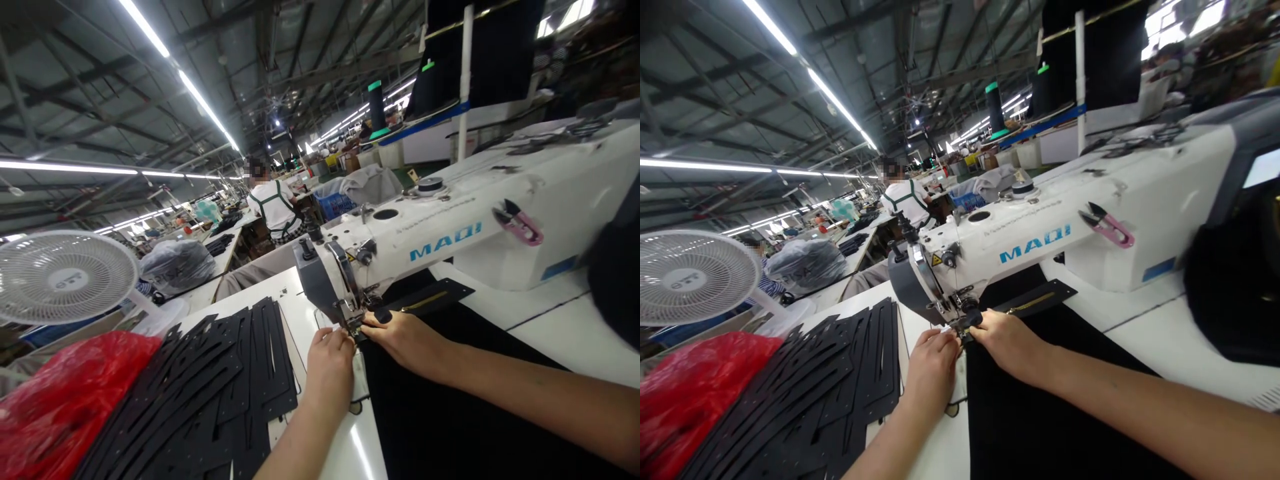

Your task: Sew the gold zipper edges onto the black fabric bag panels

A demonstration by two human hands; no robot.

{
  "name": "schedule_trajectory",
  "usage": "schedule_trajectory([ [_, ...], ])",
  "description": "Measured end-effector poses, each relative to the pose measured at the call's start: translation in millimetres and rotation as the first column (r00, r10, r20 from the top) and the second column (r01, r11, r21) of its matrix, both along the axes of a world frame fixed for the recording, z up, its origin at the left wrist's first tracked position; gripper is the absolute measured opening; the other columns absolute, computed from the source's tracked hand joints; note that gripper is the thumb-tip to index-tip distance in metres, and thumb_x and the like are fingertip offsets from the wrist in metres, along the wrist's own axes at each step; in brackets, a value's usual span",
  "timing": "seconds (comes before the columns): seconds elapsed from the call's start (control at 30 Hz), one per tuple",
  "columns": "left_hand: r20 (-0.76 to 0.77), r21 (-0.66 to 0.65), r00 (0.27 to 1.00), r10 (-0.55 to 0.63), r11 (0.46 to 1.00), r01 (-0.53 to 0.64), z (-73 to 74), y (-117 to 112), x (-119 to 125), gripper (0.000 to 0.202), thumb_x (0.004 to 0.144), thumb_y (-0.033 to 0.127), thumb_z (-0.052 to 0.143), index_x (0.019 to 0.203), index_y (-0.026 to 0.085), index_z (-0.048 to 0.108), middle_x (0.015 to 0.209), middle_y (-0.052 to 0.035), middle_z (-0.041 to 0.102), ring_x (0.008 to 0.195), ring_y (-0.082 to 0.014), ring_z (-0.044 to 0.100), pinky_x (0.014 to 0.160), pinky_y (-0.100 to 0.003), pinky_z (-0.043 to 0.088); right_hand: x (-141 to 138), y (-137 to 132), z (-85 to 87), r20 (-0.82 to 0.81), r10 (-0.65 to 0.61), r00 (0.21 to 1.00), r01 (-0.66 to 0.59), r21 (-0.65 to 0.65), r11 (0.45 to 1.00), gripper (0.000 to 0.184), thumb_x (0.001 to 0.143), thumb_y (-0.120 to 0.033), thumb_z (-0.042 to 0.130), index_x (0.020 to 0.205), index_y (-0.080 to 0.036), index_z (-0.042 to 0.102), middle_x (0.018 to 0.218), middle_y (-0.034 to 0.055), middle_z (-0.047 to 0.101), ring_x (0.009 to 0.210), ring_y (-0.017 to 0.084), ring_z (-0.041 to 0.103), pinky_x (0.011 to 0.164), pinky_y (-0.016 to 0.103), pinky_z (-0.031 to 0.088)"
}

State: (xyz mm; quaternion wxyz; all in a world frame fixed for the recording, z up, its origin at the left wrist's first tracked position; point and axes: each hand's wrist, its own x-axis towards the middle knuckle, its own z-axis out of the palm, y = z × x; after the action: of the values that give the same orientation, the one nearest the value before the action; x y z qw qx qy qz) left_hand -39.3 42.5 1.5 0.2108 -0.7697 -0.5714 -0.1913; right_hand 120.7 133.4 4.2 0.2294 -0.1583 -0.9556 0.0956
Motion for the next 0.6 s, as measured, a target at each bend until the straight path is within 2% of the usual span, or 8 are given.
schedule_trajectory([
  [0.17, 0.039, 0.039, 0.999, 0.01, 0.999, -0.011, -0.8, 2, 1, 0.019, 0.077, -0.001, 0.052, 0.078, 0.016, 0.061, 0.081, -0.0046, 0.068, 0.071, -0.0184, 0.065, 0.076, -0.038, 0.052, -6, 0, 5.7, -0.058, 0.01, 0.998, -0.01, -0.003, 1.0, 0.025, 0.086, -0.005, 0.042, 0.089, -0.017, 0.064, 0.092, 0.0049, 0.065, 0.084, 0.018, 0.059, 0.074, 0.029, 0.047],
  [0.27, 0.08, 0.063, 0.997, 0.014, 0.998, -0.019, 3.7, -2, -1, 0.019, 0.076, 0.0, 0.053, 0.077, 0.017, 0.061, 0.083, -0.0037, 0.068, 0.072, -0.0182, 0.065, 0.077, -0.04, 0.052, 3, 13, 8.9, -0.037, -0.024, 0.999, 0.025, 0.041, 0.999, 0.015, 0.084, -0.014, 0.054, 0.096, -0.017, 0.062, 0.1, 0.0074, 0.065, 0.094, 0.021, 0.059, 0.087, 0.037, 0.044],
  [0.3, 0.113, 0.051, 0.993, 0.018, 0.998, -0.024, 4.9, -5, -2, 0.019, 0.077, 0.001, 0.053, 0.08, 0.018, 0.061, 0.086, -0.0038, 0.069, 0.075, -0.0189, 0.066, 0.079, -0.042, 0.051, 12, 17, 8.2, -0.018, -0.079, 0.997, 0.08, 0.069, 0.994, 0.021, 0.081, -0.02, 0.06, 0.102, -0.014, 0.061, 0.105, 0.011, 0.064, 0.099, 0.024, 0.058, 0.092, 0.043, 0.041],
  [0.37, 0.204, 0.004, 0.979, 0.02, 1.0, -0.021, 5.0, -14, -3, 0.021, 0.078, 0.005, 0.053, 0.088, 0.02, 0.062, 0.093, -0.0043, 0.068, 0.085, -0.021, 0.065, 0.087, -0.048, 0.046, 36, 17, 2.7, 0.018, -0.235, 0.972, 0.23, 0.139, 0.963, 0.046, 0.075, -0.037, 0.067, 0.11, -0.007, 0.058, 0.108, 0.02, 0.062, 0.101, 0.033, 0.057, 0.091, 0.053, 0.04],
  [0.43, 0.286, -0.022, 0.958, -0.025, 0.999, 0.033, 2.5, -25, 0, 0.022, 0.081, 0.01, 0.052, 0.097, 0.022, 0.061, 0.097, -0.004, 0.068, 0.094, -0.0223, 0.062, 0.094, -0.052, 0.039, 65, 3, -6.9, 0.016, -0.326, 0.945, 0.314, 0.231, 0.921, 0.056, 0.075, -0.047, 0.063, 0.11, -0.003, 0.059, 0.101, 0.0243, 0.063, 0.091, 0.037, 0.06, 0.08, 0.053, 0.047],
  [0.47, 0.302, -0.014, 0.95, -0.08, 0.996, 0.088, 1.4, -30, 4, 0.023, 0.082, 0.012, 0.052, 0.1, 0.023, 0.06, 0.098, -0.0037, 0.068, 0.096, -0.0224, 0.061, 0.097, -0.052, 0.036, 78, -10, -11.5, -0.016, -0.304, 0.952, 0.296, 0.287, 0.911, 0.053, 0.076, -0.046, 0.062, 0.108, -0.005, 0.06, 0.095, 0.0228, 0.065, 0.084, 0.036, 0.062, 0.073, 0.051, 0.049],
  [0.53, 0.296, -0.016, 0.931, -0.212, 0.974, 0.227, 2.6, -40, 16, 0.027, 0.082, 0.015, 0.054, 0.108, 0.023, 0.057, 0.104, -0.0036, 0.067, 0.101, -0.0222, 0.059, 0.101, -0.05, 0.031, 99, -42, -15.7, -0.078, -0.181, 0.98, 0.197, 0.389, 0.9, 0.033, 0.081, -0.032, 0.055, 0.106, -0.011, 0.06, 0.092, 0.0172, 0.067, 0.078, 0.031, 0.063, 0.064, 0.043, 0.052],
  [0.6, 0.301, -0.085, 0.912, -0.278, 0.945, 0.316, 10.7, -45, 30, 0.033, 0.081, 0.017, 0.059, 0.113, 0.023, 0.055, 0.108, -0.0039, 0.066, 0.104, -0.0221, 0.057, 0.102, -0.047, 0.029, 109, -72, -10.0, -0.119, -0.101, 0.988, 0.139, 0.386, 0.912, 0.022, 0.083, -0.018, 0.046, 0.097, -0.017, 0.062, 0.082, 0.0102, 0.068, 0.068, 0.025, 0.063, 0.057, 0.035, 0.051],
])
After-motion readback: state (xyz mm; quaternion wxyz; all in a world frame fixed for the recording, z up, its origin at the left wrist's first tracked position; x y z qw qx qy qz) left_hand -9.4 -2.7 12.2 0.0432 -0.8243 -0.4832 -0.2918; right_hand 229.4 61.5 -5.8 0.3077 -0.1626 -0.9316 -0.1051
